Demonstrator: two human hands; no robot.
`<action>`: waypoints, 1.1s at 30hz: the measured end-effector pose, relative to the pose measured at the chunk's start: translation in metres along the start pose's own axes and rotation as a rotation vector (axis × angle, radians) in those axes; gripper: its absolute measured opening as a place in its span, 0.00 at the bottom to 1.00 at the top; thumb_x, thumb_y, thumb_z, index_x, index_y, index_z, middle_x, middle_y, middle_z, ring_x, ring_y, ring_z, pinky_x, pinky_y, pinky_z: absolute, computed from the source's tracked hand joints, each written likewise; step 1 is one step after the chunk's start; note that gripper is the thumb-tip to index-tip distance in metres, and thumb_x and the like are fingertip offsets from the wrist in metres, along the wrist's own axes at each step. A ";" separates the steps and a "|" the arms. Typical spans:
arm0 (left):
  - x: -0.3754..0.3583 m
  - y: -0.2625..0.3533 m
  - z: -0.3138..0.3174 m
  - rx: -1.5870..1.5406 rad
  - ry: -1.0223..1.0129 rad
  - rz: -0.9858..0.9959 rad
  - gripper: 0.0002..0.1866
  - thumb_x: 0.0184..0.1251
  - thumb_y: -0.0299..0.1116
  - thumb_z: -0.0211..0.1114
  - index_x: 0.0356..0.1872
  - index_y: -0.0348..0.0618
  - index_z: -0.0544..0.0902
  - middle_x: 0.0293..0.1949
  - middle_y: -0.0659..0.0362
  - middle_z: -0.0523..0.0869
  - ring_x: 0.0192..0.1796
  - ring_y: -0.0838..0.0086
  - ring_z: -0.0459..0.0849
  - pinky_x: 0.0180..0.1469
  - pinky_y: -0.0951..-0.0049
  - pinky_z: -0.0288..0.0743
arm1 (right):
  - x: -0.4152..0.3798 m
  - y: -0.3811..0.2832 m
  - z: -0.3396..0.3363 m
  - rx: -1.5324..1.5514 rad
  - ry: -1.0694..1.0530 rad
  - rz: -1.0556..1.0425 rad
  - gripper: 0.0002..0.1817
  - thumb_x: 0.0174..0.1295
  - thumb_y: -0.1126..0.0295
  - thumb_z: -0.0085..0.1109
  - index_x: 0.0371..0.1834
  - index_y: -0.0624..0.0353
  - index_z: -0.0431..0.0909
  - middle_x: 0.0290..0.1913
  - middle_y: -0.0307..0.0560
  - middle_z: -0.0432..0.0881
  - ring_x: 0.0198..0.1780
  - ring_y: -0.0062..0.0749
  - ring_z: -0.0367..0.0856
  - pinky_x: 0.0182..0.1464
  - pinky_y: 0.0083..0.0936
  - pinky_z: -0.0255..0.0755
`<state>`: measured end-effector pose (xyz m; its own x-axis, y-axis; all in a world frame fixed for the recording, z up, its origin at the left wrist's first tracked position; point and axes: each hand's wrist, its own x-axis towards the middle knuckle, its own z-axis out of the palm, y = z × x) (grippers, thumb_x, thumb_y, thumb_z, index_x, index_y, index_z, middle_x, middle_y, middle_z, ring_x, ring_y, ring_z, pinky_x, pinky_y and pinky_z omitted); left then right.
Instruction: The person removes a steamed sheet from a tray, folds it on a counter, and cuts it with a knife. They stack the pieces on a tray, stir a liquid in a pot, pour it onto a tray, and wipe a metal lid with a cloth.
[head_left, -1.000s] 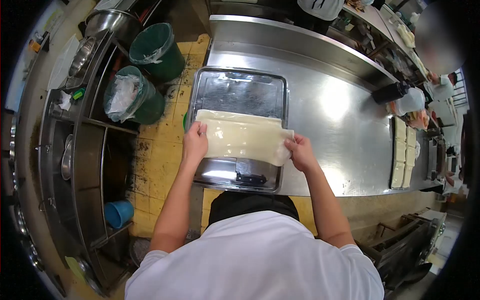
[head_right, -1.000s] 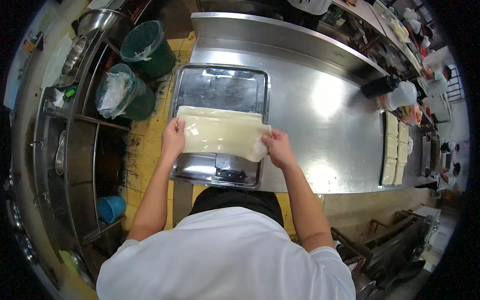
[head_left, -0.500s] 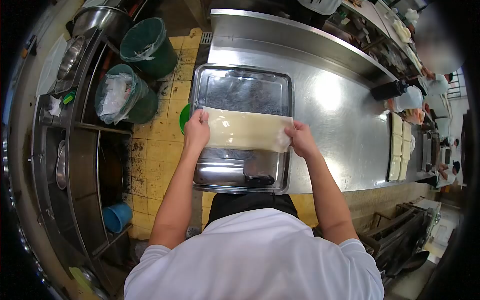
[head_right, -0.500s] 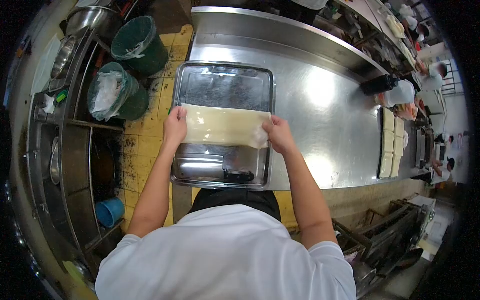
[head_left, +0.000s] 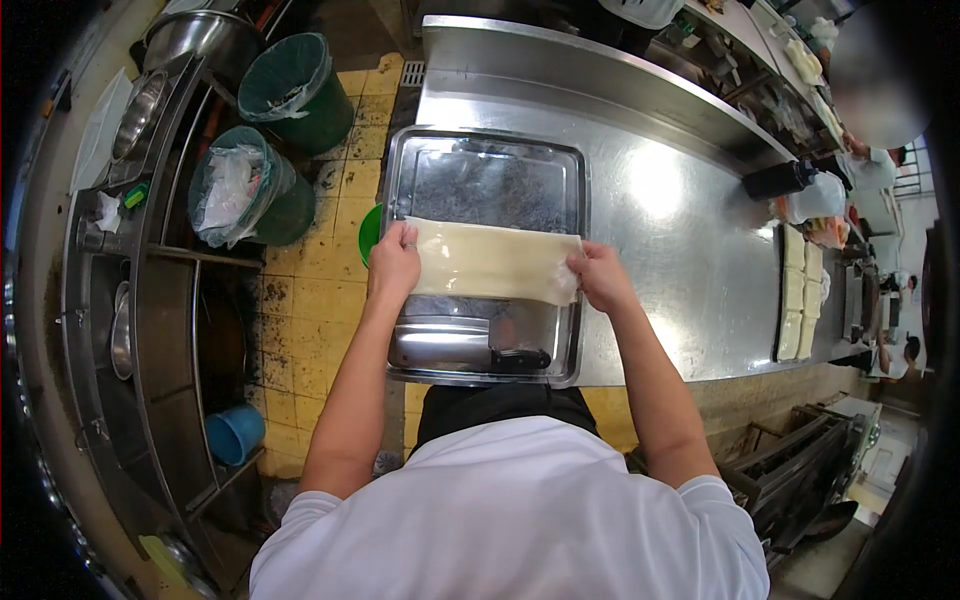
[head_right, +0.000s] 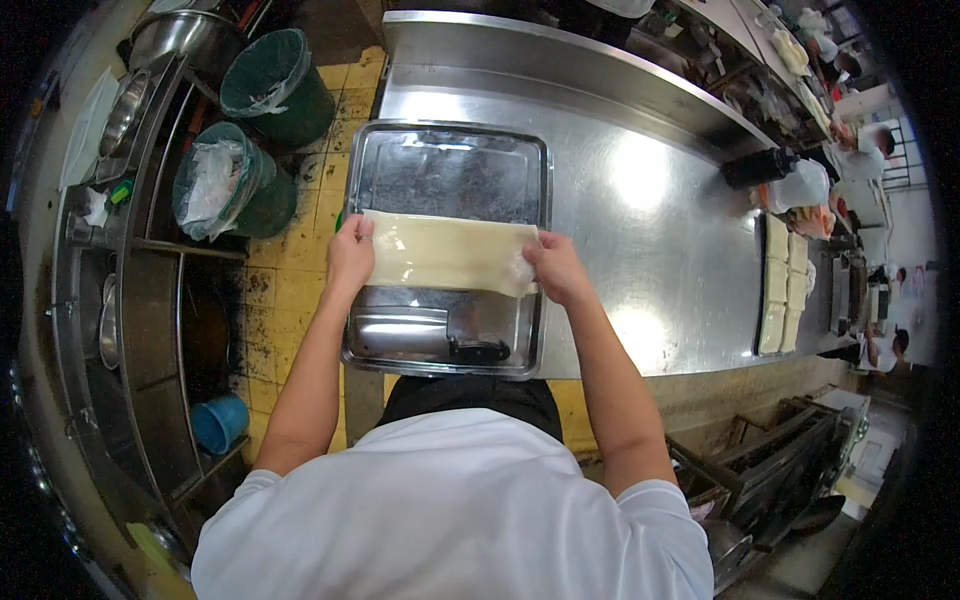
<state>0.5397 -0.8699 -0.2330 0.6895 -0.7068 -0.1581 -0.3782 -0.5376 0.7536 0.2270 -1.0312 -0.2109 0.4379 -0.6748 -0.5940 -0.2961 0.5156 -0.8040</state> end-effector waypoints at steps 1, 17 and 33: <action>0.001 -0.002 0.002 0.017 0.001 -0.004 0.13 0.79 0.39 0.59 0.51 0.41 0.83 0.42 0.40 0.89 0.47 0.39 0.87 0.49 0.47 0.78 | 0.004 0.005 0.000 0.003 0.010 -0.005 0.14 0.74 0.77 0.54 0.58 0.69 0.82 0.46 0.47 0.88 0.42 0.30 0.87 0.41 0.30 0.83; -0.006 0.013 -0.003 -0.039 0.050 0.075 0.14 0.79 0.41 0.60 0.49 0.40 0.85 0.36 0.46 0.89 0.40 0.53 0.87 0.45 0.59 0.78 | -0.008 -0.012 0.008 0.048 0.015 -0.020 0.15 0.74 0.79 0.52 0.60 0.70 0.80 0.50 0.51 0.88 0.45 0.32 0.88 0.47 0.30 0.83; -0.001 0.002 0.004 0.104 -0.031 0.013 0.16 0.78 0.42 0.59 0.54 0.43 0.84 0.44 0.40 0.89 0.48 0.42 0.87 0.51 0.49 0.78 | 0.012 0.010 -0.006 -0.082 -0.018 -0.008 0.16 0.73 0.77 0.55 0.61 0.67 0.80 0.47 0.46 0.88 0.39 0.28 0.87 0.37 0.27 0.82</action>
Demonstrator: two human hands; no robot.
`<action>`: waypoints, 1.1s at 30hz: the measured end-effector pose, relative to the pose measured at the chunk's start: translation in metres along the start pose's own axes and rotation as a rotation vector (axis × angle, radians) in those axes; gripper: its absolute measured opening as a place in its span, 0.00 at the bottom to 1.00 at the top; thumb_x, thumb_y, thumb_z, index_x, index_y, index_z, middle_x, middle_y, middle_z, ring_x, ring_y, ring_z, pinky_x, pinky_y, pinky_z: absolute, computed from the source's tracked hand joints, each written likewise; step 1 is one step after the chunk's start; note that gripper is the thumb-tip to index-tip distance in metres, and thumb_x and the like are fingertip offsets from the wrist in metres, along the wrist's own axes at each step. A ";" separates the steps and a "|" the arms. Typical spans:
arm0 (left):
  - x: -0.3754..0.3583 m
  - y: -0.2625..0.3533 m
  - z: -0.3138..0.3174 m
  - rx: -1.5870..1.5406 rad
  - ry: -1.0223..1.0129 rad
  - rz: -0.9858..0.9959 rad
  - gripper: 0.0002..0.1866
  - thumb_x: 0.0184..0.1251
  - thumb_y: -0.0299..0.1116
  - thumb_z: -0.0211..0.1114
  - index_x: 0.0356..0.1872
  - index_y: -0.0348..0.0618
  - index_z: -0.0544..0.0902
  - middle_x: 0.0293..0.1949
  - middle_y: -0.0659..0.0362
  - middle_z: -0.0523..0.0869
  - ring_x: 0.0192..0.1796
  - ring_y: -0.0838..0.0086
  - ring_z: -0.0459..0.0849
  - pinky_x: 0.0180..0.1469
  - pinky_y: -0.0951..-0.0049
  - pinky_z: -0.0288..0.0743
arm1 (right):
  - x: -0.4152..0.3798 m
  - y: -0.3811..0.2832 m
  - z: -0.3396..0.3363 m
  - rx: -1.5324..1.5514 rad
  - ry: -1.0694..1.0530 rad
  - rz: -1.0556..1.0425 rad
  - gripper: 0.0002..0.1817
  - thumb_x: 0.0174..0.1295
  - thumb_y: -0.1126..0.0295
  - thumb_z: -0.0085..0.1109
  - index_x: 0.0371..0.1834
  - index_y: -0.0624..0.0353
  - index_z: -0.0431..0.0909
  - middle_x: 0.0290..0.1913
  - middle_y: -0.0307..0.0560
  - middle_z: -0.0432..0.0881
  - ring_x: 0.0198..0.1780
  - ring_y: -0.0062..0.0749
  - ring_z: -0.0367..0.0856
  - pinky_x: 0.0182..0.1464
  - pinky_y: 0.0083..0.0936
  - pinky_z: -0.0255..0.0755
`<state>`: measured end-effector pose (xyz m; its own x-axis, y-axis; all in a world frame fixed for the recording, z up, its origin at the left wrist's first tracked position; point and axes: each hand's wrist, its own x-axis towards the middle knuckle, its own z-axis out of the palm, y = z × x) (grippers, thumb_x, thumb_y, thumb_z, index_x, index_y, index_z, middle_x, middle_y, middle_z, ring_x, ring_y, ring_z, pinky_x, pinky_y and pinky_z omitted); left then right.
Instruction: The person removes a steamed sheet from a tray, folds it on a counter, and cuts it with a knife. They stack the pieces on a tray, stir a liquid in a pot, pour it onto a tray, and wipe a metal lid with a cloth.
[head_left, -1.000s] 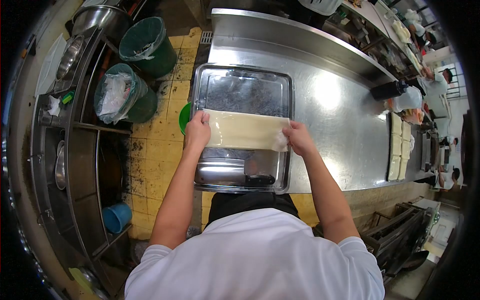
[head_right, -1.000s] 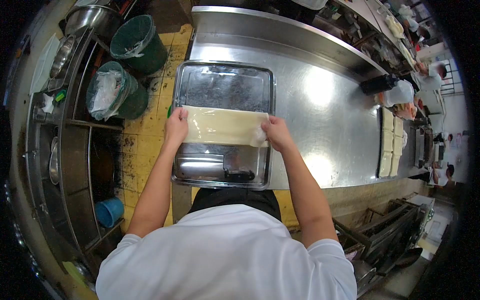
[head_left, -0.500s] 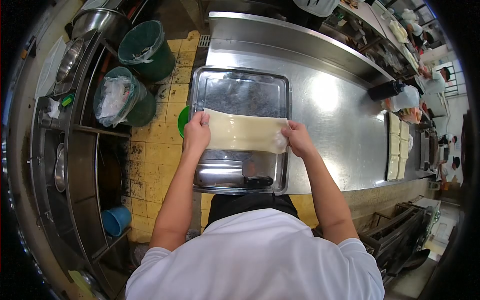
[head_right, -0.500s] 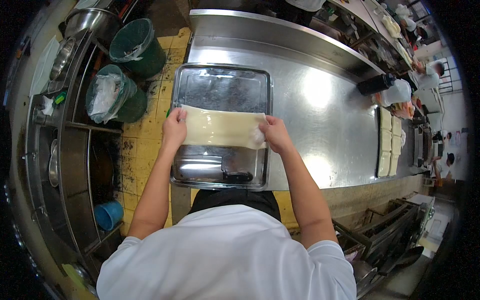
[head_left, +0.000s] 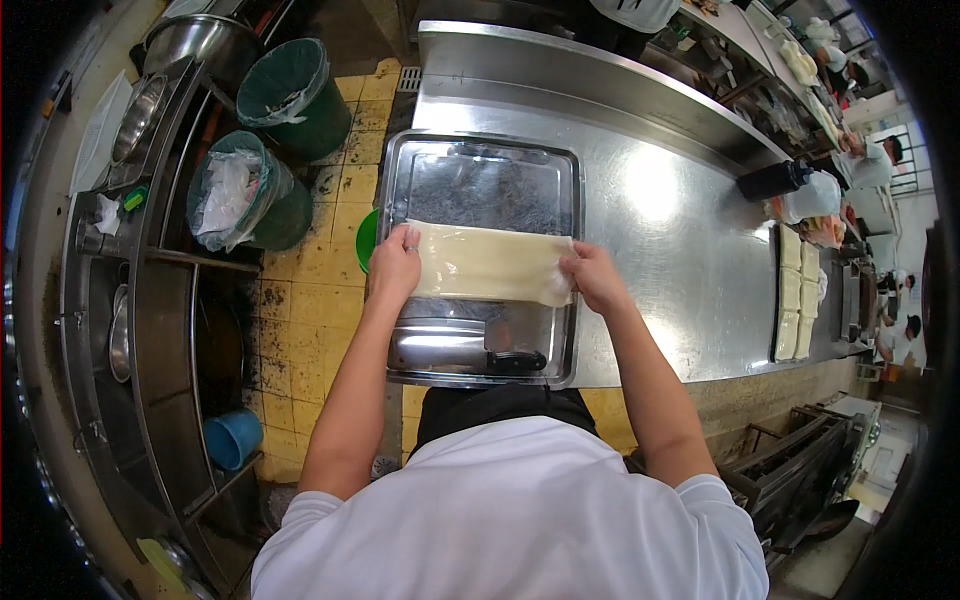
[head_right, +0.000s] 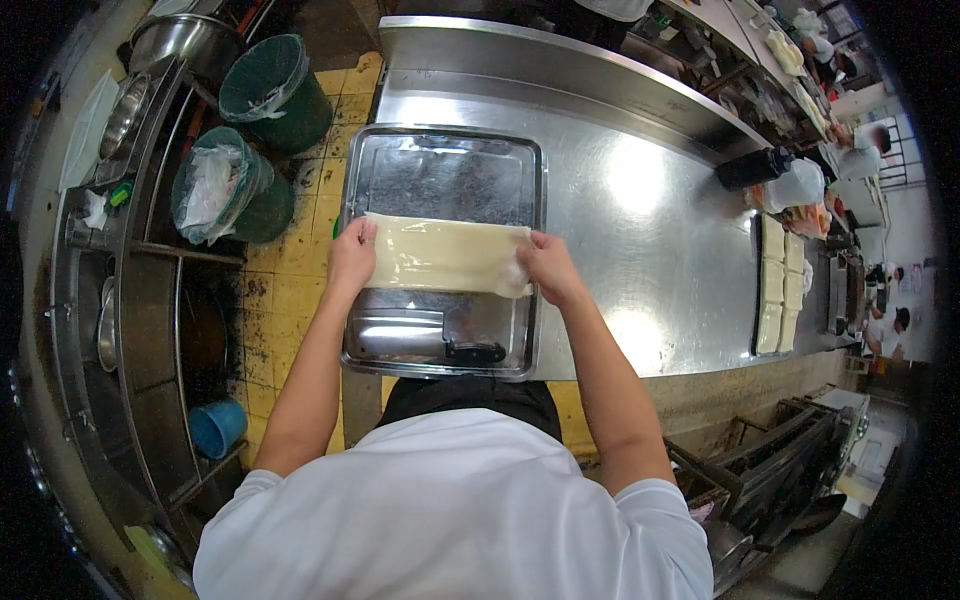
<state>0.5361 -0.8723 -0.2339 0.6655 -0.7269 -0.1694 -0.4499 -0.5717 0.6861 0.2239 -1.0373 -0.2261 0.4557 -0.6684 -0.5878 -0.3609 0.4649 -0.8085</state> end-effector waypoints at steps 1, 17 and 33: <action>0.001 -0.003 0.001 0.025 -0.026 -0.001 0.16 0.78 0.43 0.58 0.56 0.44 0.83 0.46 0.38 0.88 0.52 0.39 0.86 0.54 0.46 0.78 | 0.003 0.003 -0.001 -0.012 -0.007 0.018 0.16 0.73 0.77 0.56 0.62 0.67 0.80 0.46 0.45 0.87 0.38 0.27 0.86 0.36 0.26 0.81; -0.031 0.004 -0.028 0.286 -0.194 -0.119 0.35 0.62 0.41 0.75 0.66 0.37 0.71 0.52 0.38 0.88 0.55 0.42 0.87 0.59 0.49 0.79 | -0.032 0.003 0.002 -0.568 0.321 -0.220 0.29 0.64 0.68 0.63 0.69 0.68 0.76 0.56 0.64 0.86 0.52 0.48 0.89 0.56 0.37 0.80; -0.093 -0.001 -0.055 0.339 -0.362 0.058 0.22 0.70 0.45 0.68 0.63 0.53 0.86 0.46 0.44 0.91 0.50 0.49 0.89 0.53 0.52 0.81 | -0.112 0.036 0.073 -0.810 0.008 -0.371 0.20 0.61 0.67 0.63 0.55 0.64 0.84 0.49 0.63 0.87 0.53 0.57 0.86 0.57 0.44 0.80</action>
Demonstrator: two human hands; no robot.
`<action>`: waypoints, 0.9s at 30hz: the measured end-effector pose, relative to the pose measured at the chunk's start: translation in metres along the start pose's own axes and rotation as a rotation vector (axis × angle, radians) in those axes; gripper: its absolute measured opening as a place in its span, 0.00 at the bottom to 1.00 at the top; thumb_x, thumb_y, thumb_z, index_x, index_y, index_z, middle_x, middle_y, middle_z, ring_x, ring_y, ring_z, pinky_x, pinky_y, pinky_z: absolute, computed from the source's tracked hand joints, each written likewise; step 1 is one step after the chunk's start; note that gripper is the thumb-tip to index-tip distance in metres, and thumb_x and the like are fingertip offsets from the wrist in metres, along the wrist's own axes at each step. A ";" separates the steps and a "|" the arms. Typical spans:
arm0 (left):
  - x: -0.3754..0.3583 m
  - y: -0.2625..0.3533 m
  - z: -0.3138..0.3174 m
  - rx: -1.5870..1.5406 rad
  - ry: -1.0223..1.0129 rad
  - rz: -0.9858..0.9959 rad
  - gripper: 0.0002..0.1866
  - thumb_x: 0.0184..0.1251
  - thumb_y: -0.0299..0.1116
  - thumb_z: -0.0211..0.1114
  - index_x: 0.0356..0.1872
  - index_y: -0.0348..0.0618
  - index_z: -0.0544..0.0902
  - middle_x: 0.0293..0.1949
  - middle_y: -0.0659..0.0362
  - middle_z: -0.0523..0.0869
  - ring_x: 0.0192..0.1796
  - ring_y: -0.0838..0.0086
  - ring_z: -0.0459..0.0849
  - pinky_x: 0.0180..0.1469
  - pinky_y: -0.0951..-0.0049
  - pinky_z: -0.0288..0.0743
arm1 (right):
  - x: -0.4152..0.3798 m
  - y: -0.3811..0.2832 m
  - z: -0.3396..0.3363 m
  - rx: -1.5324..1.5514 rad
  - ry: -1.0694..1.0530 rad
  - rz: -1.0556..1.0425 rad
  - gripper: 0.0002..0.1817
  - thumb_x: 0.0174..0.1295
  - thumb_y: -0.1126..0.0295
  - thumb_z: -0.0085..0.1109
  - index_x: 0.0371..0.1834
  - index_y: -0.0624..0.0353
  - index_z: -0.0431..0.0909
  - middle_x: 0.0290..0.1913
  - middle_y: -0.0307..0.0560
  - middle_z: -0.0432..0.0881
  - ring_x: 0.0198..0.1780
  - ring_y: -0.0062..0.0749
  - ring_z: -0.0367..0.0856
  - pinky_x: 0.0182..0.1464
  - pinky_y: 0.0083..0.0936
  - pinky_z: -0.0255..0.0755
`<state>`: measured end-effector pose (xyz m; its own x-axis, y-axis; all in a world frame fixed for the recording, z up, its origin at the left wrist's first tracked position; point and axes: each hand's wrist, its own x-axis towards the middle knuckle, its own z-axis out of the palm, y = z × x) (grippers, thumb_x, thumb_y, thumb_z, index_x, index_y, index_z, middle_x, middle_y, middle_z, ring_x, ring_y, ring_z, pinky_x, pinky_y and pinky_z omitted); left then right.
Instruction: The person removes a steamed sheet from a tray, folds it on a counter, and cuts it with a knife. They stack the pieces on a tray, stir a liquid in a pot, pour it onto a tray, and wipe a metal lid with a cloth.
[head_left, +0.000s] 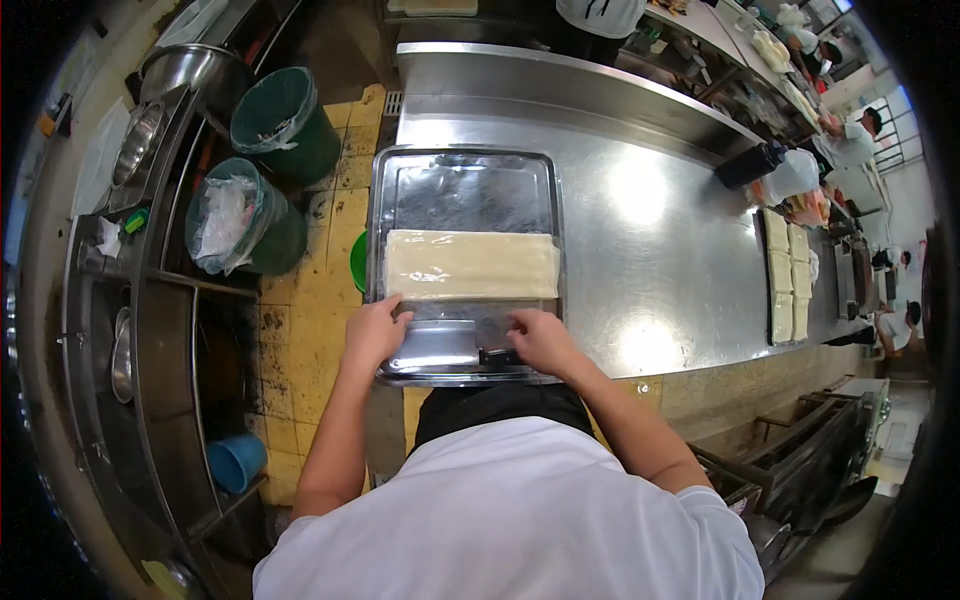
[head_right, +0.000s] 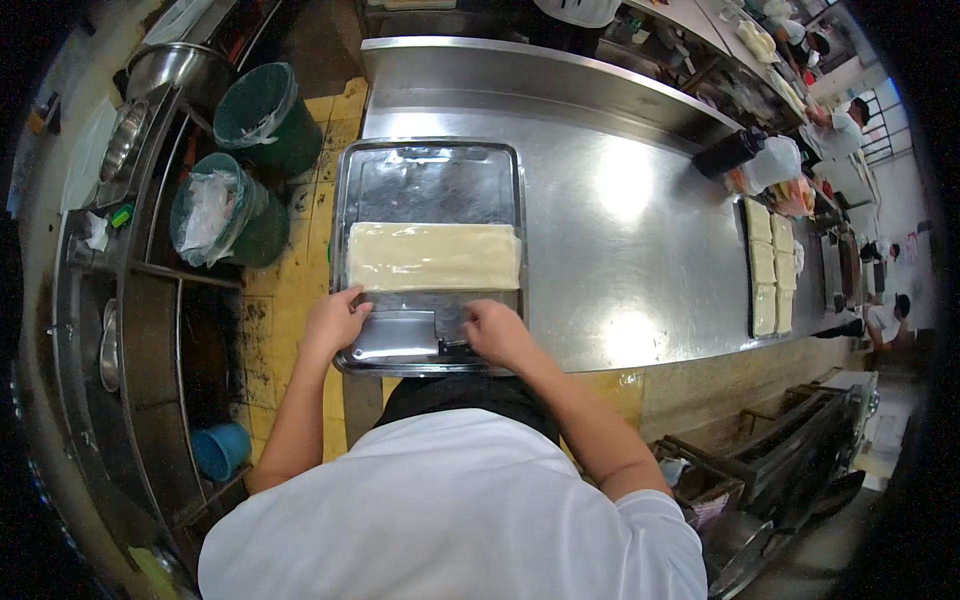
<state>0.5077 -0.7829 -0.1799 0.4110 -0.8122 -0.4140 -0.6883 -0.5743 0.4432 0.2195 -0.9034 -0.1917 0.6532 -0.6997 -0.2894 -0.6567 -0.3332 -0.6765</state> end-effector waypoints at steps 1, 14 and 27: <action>-0.006 0.002 0.001 -0.046 0.012 -0.021 0.21 0.71 0.45 0.67 0.62 0.53 0.86 0.46 0.44 0.91 0.50 0.49 0.88 0.53 0.52 0.80 | -0.002 0.004 0.009 -0.057 -0.017 -0.074 0.19 0.61 0.67 0.63 0.54 0.64 0.84 0.49 0.63 0.86 0.52 0.58 0.85 0.57 0.45 0.80; -0.084 0.058 0.034 -0.195 0.189 0.064 0.16 0.69 0.39 0.70 0.54 0.46 0.90 0.40 0.48 0.92 0.39 0.58 0.91 0.45 0.61 0.83 | 0.000 0.018 0.063 -0.572 -0.199 -0.448 0.16 0.53 0.70 0.66 0.45 0.62 0.82 0.47 0.56 0.84 0.53 0.49 0.84 0.53 0.40 0.82; -0.056 0.050 -0.003 -0.358 0.308 0.179 0.21 0.69 0.35 0.71 0.61 0.45 0.85 0.34 0.50 0.90 0.33 0.61 0.88 0.40 0.61 0.81 | -0.021 -0.046 0.023 -0.216 -0.345 -0.076 0.20 0.55 0.62 0.65 0.47 0.66 0.83 0.47 0.64 0.87 0.52 0.59 0.86 0.55 0.49 0.81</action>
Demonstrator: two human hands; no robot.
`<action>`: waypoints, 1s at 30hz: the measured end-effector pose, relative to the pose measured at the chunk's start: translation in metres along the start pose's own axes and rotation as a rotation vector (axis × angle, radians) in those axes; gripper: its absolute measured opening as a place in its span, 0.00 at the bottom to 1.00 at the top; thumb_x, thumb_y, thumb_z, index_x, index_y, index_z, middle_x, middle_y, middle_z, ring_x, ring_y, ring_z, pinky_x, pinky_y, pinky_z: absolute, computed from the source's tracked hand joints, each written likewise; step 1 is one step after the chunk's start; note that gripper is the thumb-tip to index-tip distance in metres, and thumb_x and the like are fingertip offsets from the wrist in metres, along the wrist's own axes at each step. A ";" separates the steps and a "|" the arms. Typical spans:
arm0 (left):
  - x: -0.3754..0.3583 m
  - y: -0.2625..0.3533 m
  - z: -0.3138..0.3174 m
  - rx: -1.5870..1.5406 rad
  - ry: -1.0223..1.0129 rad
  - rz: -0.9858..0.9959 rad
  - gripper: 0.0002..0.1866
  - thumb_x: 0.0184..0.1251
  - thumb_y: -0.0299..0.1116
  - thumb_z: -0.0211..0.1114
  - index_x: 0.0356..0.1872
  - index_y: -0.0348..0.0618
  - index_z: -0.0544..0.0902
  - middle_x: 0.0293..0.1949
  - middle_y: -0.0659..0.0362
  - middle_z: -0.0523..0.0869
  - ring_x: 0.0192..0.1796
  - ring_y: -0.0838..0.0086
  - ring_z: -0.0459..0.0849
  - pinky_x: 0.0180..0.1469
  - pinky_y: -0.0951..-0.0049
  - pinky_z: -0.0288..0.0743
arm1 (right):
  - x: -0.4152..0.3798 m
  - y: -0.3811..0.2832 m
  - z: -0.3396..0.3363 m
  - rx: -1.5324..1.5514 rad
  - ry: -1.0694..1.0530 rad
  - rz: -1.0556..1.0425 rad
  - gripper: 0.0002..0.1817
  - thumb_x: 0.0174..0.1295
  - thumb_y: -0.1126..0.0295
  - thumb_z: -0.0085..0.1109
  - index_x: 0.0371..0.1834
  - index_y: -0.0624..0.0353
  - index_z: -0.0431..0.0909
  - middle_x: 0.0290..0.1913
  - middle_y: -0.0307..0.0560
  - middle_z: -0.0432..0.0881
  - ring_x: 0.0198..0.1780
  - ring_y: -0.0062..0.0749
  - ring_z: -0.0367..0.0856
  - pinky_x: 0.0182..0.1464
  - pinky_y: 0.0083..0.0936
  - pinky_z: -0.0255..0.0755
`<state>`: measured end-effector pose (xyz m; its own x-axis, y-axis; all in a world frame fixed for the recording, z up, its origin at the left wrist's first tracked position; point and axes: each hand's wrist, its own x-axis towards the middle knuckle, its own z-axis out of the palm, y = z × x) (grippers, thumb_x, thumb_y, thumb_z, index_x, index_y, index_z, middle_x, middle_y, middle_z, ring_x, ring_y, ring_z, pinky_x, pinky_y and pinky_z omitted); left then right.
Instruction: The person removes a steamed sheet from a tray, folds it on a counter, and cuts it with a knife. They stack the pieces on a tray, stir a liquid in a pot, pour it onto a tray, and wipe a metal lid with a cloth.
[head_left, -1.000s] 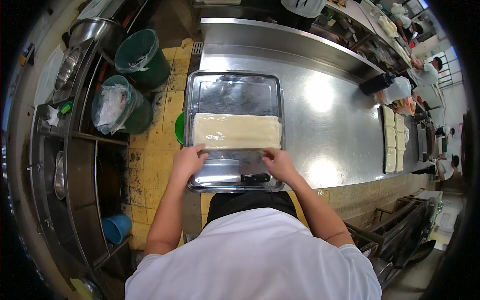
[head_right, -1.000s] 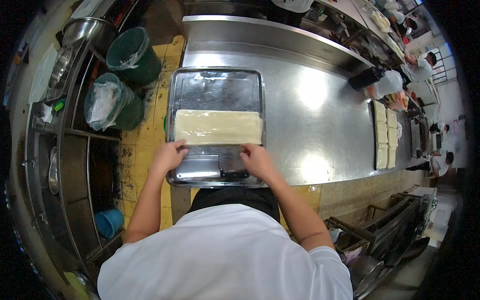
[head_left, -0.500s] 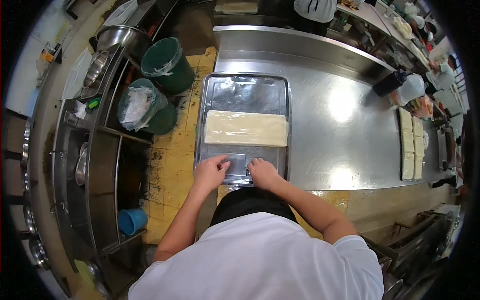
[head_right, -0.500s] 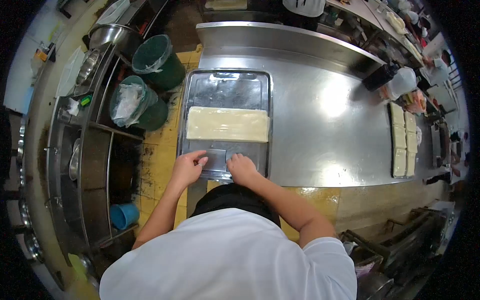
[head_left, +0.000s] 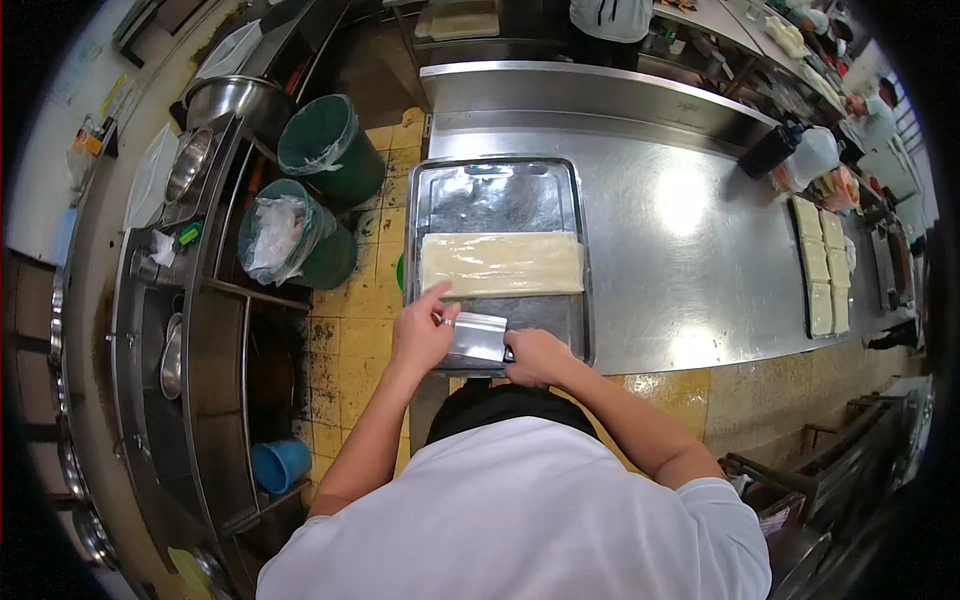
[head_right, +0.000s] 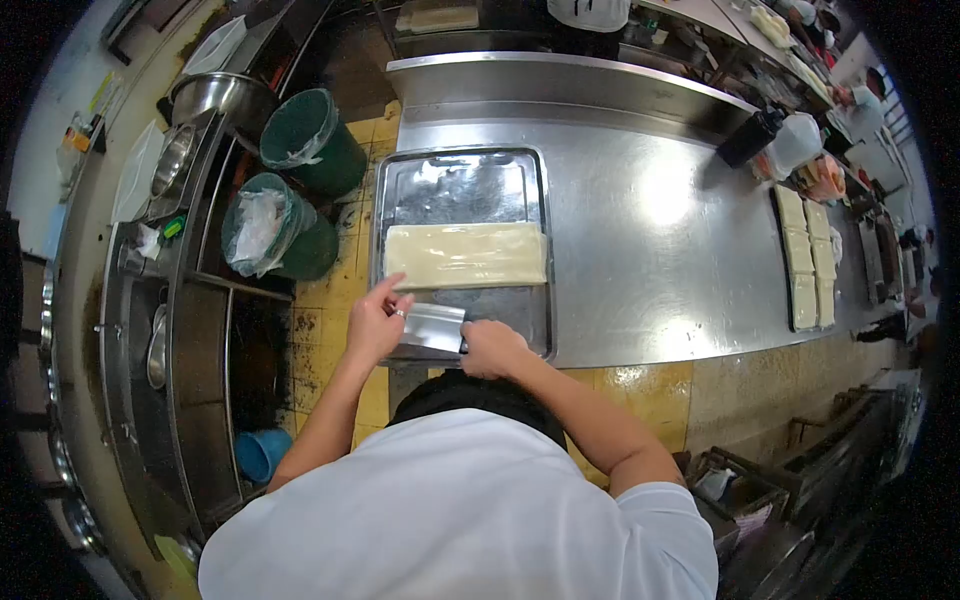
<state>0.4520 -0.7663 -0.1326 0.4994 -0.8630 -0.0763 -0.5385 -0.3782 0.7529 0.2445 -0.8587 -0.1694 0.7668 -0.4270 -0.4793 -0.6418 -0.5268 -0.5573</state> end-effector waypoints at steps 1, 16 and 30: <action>0.009 -0.001 -0.005 -0.039 0.026 -0.009 0.22 0.68 0.35 0.70 0.63 0.46 0.83 0.34 0.50 0.90 0.33 0.59 0.88 0.40 0.59 0.80 | -0.004 -0.001 0.000 0.089 0.042 0.020 0.21 0.58 0.60 0.65 0.47 0.67 0.84 0.46 0.66 0.87 0.51 0.61 0.86 0.55 0.50 0.80; 0.103 -0.077 -0.040 -0.368 0.153 0.173 0.22 0.74 0.24 0.66 0.66 0.33 0.77 0.33 0.65 0.80 0.31 0.85 0.74 0.33 0.80 0.70 | 0.040 -0.020 0.029 1.195 0.479 0.448 0.33 0.80 0.40 0.43 0.37 0.63 0.77 0.22 0.41 0.73 0.20 0.28 0.71 0.23 0.30 0.66; 0.113 -0.101 -0.041 -0.380 0.142 0.163 0.20 0.75 0.27 0.66 0.65 0.34 0.78 0.30 0.65 0.80 0.29 0.84 0.74 0.33 0.78 0.70 | 0.054 -0.033 0.027 1.393 0.416 0.458 0.31 0.80 0.38 0.41 0.38 0.58 0.72 0.20 0.34 0.67 0.17 0.20 0.63 0.17 0.25 0.60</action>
<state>0.5908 -0.8121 -0.1904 0.5312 -0.8366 0.1340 -0.3436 -0.0682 0.9366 0.3067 -0.8440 -0.1952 0.3010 -0.6513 -0.6966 -0.1375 0.6932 -0.7075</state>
